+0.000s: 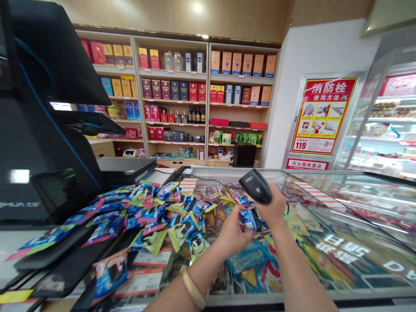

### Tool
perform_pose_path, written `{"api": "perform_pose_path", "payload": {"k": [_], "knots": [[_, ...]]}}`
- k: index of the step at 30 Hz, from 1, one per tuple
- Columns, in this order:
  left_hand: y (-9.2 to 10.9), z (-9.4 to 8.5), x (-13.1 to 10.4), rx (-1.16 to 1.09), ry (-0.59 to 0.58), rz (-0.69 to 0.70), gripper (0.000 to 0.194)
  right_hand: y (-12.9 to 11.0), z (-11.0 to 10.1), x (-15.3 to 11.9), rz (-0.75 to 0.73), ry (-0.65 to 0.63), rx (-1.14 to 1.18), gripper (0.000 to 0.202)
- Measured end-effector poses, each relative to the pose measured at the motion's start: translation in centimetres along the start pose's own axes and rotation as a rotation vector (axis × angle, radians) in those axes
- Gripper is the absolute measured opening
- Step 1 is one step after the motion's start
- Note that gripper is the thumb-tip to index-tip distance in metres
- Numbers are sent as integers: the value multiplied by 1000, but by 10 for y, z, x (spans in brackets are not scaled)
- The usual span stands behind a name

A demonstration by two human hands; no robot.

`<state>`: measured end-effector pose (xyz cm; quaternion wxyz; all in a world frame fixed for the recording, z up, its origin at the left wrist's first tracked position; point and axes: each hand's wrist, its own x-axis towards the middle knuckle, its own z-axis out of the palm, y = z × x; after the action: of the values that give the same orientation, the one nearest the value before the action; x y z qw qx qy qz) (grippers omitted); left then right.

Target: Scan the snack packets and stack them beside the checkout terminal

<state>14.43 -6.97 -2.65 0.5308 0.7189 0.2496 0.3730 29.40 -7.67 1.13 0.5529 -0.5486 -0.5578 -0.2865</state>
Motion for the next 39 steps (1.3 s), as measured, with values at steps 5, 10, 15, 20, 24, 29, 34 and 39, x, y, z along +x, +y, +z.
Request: {"api": "perform_pose_path", "payload": {"k": [5,10,15,20,24,29,34,39], "knots": [[11,-17,15,-327,292,60,54,4,-2,2,-14,-12,-6,11],[17,-45,20,-40,549,145,64,6,-2,3,-82,-147,51,12],[18,-63,19,337,726,183,61,-5,2,1,-155,-374,108,12],[16,-70,21,388,737,127,65,-16,4,0,-185,-467,116,15],[9,-78,24,372,725,92,66,-17,5,0,-183,-520,144,11],[0,-87,27,341,712,162,66,-16,6,-1,-179,-574,168,8],[0,-87,26,350,693,150,66,-17,6,0,-176,-608,164,7],[6,-86,23,422,663,66,67,-19,5,0,-168,-623,162,9]]}}
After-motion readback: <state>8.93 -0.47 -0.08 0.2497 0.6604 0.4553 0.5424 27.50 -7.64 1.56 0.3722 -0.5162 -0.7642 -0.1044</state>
